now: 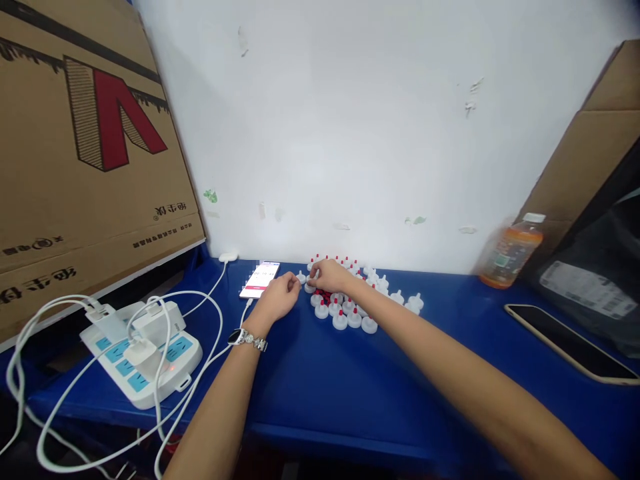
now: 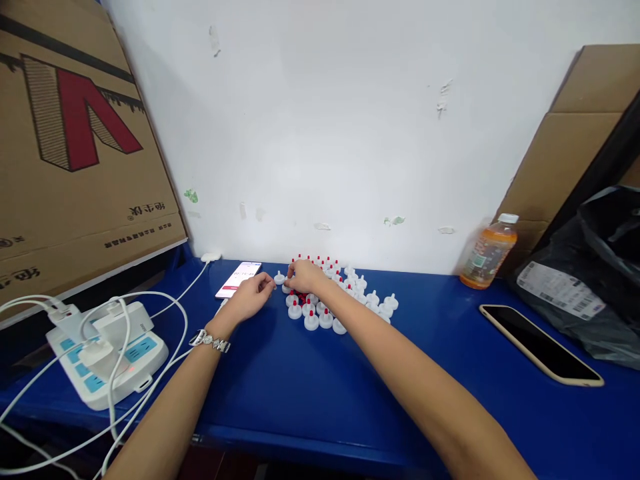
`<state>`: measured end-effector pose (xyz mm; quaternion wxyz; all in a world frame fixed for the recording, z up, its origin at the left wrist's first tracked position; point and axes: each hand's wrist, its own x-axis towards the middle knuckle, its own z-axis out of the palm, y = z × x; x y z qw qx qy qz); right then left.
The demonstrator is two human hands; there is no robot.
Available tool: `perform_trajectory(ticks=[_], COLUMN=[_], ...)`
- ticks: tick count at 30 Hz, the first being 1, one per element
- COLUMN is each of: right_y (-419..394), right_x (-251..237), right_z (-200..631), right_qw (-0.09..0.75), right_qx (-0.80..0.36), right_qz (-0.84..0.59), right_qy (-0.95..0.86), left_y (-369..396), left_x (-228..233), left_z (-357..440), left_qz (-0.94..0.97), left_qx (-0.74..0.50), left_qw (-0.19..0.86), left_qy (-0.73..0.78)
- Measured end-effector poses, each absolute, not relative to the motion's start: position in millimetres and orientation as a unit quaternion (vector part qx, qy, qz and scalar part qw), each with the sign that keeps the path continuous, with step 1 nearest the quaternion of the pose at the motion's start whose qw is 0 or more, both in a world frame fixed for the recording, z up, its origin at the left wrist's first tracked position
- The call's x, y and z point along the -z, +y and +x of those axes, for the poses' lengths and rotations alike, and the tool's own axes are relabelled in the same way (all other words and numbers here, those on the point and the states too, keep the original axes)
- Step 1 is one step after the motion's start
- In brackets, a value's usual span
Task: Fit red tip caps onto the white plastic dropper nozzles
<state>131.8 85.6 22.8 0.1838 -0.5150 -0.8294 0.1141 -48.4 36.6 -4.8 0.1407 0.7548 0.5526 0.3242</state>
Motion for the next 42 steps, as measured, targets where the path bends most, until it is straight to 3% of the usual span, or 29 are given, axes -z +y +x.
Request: perform_trajectory(ticks=[7, 11, 14, 18, 25, 32, 36, 42], right_y=[86, 73, 60, 53, 59, 66, 62, 28], right_x=[-22, -31, -37, -37, -29, -24, -26, -31], right_z=[126, 132, 138, 152, 165, 150, 155, 176], right_qw=[0.204, 0.322, 0.344, 0.357, 0.110, 0.059, 0.113, 0.321], right_qx=[-0.110, -0.240, -0.345, -0.309, -0.036, -0.010, -0.057, -0.183], right_qz=[-0.496, -0.456, -0.403, -0.430, -0.488, -0.487, -0.491, -0.453], right_qy=[-0.837, -0.794, -0.775, -0.770, -0.865, -0.871, -0.862, -0.811], left_y=[34, 29, 24, 20, 21, 23, 21, 15], left_x=[5, -1, -6, -9, -6, -3, -5, -9], left_z=[-47, -42, -38, -36, -33, -32, -31, -25], left_qz=[0.758, 0.765, 0.788, 0.794, 0.798, 0.807, 0.812, 0.798], left_qx=[-0.335, -0.386, -0.399, -0.363, -0.349, -0.333, -0.338, -0.369], left_qw=[0.144, 0.110, 0.123, 0.151, 0.183, 0.179, 0.175, 0.197], left_qy=[0.541, 0.503, 0.452, 0.463, 0.457, 0.454, 0.442, 0.435])
